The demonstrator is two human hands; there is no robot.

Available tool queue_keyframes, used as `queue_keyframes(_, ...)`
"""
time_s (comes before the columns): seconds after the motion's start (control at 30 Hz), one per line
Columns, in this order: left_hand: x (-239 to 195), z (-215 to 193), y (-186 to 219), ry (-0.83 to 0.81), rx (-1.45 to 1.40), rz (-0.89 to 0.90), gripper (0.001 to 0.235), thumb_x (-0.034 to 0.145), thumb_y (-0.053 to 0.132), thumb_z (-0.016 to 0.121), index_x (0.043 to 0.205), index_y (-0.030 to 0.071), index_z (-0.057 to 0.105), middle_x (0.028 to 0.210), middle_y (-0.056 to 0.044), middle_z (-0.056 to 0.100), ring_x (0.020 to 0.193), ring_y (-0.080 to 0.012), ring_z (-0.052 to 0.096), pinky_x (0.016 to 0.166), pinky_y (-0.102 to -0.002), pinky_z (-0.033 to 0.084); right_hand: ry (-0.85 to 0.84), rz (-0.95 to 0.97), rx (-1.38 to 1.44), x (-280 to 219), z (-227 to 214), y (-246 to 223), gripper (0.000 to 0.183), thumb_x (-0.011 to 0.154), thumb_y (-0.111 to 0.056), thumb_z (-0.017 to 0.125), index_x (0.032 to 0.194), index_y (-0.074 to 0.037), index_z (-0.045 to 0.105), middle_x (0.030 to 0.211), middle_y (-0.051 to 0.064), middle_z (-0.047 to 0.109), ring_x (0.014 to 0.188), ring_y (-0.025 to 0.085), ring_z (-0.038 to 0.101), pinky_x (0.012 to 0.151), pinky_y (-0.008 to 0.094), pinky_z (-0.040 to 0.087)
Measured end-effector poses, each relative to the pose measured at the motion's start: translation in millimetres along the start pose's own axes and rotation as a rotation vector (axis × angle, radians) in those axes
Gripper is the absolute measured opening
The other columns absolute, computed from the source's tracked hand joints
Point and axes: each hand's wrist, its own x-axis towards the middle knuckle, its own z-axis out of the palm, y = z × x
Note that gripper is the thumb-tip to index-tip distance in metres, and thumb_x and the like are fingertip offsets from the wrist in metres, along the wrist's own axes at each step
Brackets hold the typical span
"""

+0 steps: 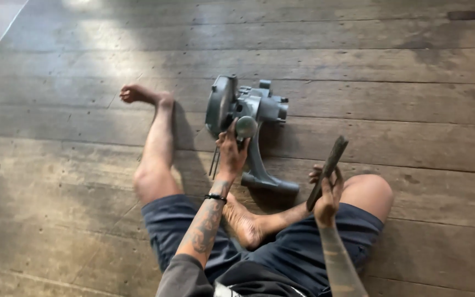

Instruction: Sanding the exterior surface of a motorcycle engine crankcase using a manual hand file.

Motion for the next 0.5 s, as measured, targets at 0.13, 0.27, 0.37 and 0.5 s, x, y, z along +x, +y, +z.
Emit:
queue_keyframes(0.13, -0.5, 5.1, -5.5, 0.014, 0.058, -0.131, 0.075, 0.090, 0.032, 0.075, 0.156, 0.018, 0.042, 0.113, -0.003, 0.071, 0.107, -0.0208, 0.055, 0.095, -0.040, 0.034, 0.064, 0.136, 0.224, -21.7, 6.5, -16.8, 0.041, 0.104, -0.011, 0.044, 0.145, -0.008, 0.040, 0.126, 0.026, 0.063, 0.098, 0.030, 0.067, 0.078, 0.037, 0.055)
queue_keyframes(0.27, 4.8, -2.7, 1.6, -0.014, 0.035, -0.181, 0.074, 0.089, 0.033, 0.077, 0.153, 0.020, 0.043, 0.095, -0.005, 0.074, 0.107, -0.0222, 0.055, 0.096, -0.044, 0.034, 0.010, 0.142, 0.344, 2.5, 14.7, -17.0, 0.040, 0.100, -0.008, 0.045, 0.140, -0.008, 0.043, 0.116, 0.027, 0.064, 0.089, 0.032, 0.066, 0.071, 0.037, 0.054)
queue_keyframes(0.37, 3.1, -3.1, -3.2, -0.006, 0.036, -0.161, 0.068, 0.092, 0.032, 0.076, 0.152, 0.019, 0.046, 0.102, -0.007, 0.075, 0.107, -0.0239, 0.058, 0.094, -0.045, 0.040, -0.021, 0.124, 0.374, 21.5, 22.8, -15.6, 0.040, 0.097, -0.012, 0.049, 0.138, -0.010, 0.045, 0.106, 0.026, 0.064, 0.078, 0.028, 0.062, 0.063, 0.032, 0.050)
queue_keyframes(0.5, 1.8, 2.3, -12.7, 0.002, 0.065, -0.120, 0.073, 0.085, 0.028, 0.081, 0.148, 0.013, 0.049, 0.102, -0.010, 0.075, 0.105, -0.0287, 0.064, 0.089, -0.049, 0.050, -0.049, 0.198, 0.376, 12.7, 15.8, 2.4, 0.043, 0.096, -0.015, 0.047, 0.138, -0.012, 0.043, 0.102, 0.024, 0.062, 0.071, 0.026, 0.058, 0.059, 0.031, 0.046)
